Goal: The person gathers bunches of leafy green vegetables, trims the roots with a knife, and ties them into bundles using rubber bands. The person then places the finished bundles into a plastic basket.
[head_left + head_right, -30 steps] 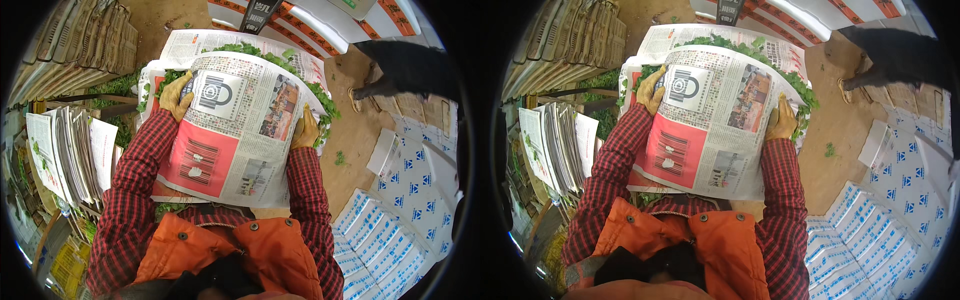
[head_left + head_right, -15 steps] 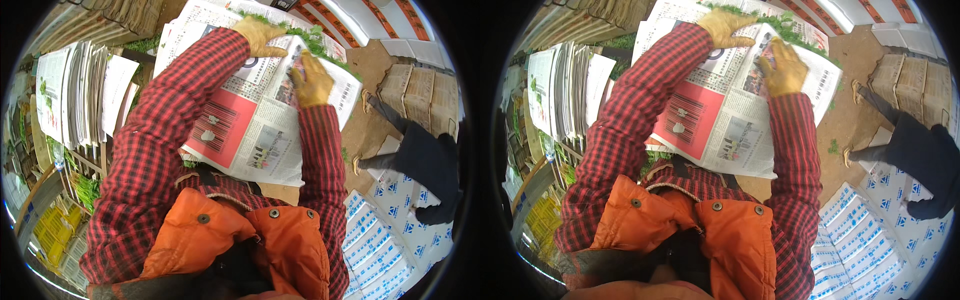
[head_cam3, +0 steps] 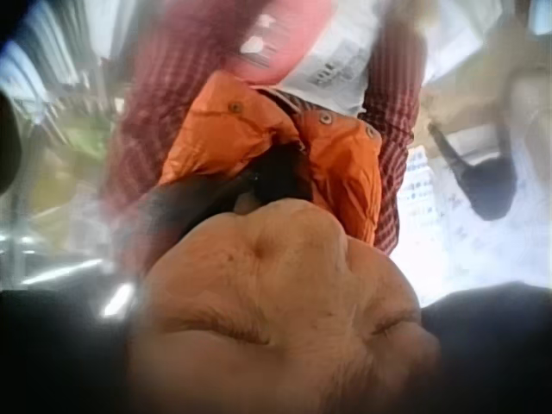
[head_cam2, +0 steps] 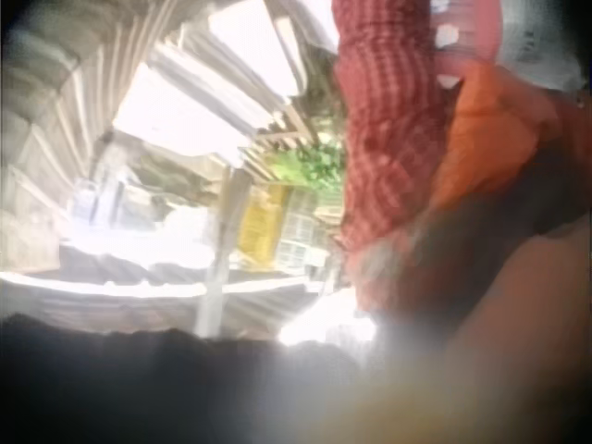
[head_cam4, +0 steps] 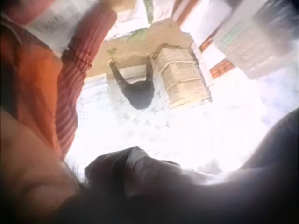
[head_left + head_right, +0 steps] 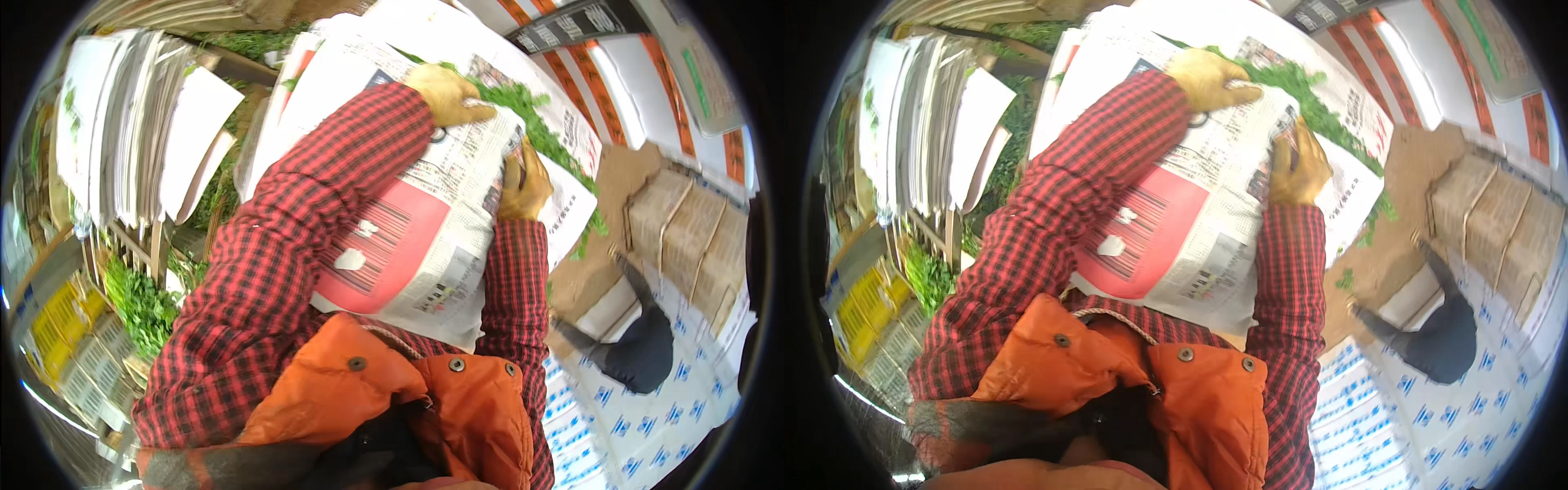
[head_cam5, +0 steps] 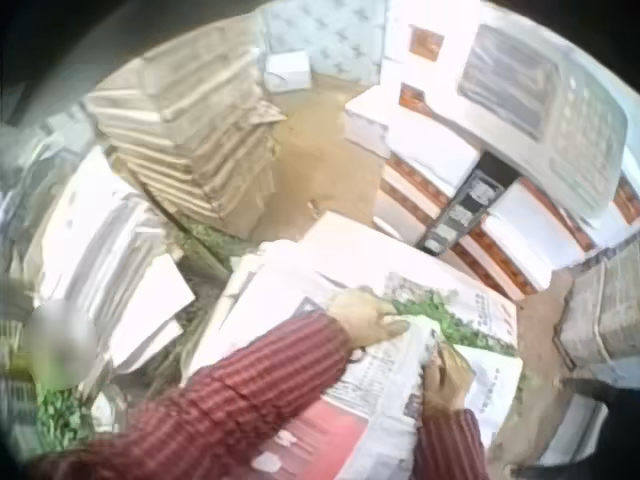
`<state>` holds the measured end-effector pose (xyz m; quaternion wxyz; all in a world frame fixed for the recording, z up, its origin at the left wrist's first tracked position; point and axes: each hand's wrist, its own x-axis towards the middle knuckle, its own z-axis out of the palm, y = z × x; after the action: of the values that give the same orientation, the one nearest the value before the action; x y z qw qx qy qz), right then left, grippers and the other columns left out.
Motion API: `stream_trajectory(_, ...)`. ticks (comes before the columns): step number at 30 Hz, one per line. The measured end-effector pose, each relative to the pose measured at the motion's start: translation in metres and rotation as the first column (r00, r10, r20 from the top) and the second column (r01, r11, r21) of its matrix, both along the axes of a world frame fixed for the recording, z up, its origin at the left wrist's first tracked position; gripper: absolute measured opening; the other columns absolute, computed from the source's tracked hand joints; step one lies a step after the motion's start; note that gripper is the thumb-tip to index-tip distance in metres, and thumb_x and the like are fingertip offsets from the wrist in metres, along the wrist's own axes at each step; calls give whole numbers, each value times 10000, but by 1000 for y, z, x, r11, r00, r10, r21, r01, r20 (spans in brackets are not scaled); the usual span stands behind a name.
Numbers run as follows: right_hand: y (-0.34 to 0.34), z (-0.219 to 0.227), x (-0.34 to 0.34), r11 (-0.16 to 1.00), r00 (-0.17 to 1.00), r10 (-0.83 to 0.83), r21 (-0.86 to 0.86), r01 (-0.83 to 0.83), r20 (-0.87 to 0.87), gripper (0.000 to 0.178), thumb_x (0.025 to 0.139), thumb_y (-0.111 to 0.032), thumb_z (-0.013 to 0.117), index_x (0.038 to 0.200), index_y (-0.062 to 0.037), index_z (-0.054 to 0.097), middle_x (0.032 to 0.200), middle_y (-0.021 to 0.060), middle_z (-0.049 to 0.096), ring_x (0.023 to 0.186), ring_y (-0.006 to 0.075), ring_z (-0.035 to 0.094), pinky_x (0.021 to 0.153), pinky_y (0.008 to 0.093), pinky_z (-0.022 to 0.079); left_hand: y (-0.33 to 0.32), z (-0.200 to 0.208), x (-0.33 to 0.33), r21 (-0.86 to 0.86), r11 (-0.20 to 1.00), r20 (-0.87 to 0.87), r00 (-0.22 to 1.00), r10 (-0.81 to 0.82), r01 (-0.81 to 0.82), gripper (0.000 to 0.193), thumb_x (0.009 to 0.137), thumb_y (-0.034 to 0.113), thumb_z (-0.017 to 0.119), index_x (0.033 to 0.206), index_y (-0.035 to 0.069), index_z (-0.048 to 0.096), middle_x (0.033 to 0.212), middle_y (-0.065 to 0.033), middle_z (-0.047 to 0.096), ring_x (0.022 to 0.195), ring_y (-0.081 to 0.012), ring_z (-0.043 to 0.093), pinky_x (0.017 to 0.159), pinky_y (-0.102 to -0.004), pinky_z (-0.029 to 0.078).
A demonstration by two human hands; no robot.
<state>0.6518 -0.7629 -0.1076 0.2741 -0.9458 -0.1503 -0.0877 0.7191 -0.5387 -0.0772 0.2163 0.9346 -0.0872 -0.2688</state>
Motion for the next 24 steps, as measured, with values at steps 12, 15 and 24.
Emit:
stream_trajectory(12, 0, -5, 1, 999, 996, 46, -15, -45, 75, 485, 940, -314, 510, 1165, 110, 576, 1132, 290, 607, 1056, 400, 596, 945, 400, 451, 74, -6, -140, -403, 912, 552, 773, 313, -82, 719, 782, 401, 666, 1392, 123, 409, 1457, -169, 364, 1373, -319, 306, 1110, -470, 235)
stream_trajectory(15, -2, 4, 2, 1000, 999, 1, -12, -1, -35, 472, 950, -332, 496, 1168, 75, 595, 1150, 261, 612, 1054, 367, 600, 945, 388, 449, 81, -18, -146, -541, 841, 626, 662, 413, -14, 675, 750, 360, 709, 1312, 55, 493, 1377, -194, 453, 1315, -330, 385, 1073, -467, 293)
stream_trajectory(24, 151, 123, -60, 902, 774, 274, 125, -412, 571, 433, 949, -282, 546, 1225, 52, 556, 1146, 194, 633, 971, 298, 634, 862, 388, 509, 164, 23, -406, -670, 673, 554, 392, 734, -313, 536, 778, 248, 710, 1273, 133, 541, 1196, -73, 613, 1080, -250, 572, 847, -427, 427)
